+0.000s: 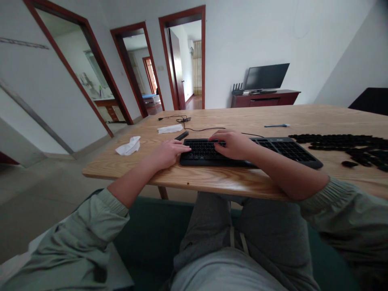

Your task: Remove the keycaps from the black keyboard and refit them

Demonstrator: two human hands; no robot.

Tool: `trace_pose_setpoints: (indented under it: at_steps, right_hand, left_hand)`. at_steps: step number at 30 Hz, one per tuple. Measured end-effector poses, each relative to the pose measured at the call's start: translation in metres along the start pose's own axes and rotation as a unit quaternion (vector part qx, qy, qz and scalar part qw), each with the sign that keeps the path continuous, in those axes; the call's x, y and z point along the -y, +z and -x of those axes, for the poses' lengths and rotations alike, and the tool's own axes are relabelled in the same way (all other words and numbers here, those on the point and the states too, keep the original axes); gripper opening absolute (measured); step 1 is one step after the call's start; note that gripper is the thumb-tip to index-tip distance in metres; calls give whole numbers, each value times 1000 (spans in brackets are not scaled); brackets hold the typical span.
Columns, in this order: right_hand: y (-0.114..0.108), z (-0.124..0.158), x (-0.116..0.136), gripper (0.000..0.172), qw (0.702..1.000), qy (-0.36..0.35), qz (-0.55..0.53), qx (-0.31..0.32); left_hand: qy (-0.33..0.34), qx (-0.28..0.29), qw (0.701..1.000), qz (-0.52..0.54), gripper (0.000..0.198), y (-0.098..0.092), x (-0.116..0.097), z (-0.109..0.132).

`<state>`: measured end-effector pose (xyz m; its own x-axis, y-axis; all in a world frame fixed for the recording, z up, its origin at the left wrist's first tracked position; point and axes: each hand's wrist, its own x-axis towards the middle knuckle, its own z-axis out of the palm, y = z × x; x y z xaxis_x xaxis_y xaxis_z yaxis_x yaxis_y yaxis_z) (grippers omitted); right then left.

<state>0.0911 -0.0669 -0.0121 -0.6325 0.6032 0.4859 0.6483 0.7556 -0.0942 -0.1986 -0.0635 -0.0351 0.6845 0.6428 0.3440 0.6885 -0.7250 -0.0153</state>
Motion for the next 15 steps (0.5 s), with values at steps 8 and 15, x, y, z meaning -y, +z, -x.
trace_pose_setpoints:
  at_steps: [8,15]
  right_hand:
    - [38,-32,19,38,996,-77,-18,48]
    - [44,-36,22,35,993,-85,-47,62]
  left_hand:
    - [-77,-101,990,54,40,-4,2,7]
    - [-24,-36,998,42,35,-6,0,5]
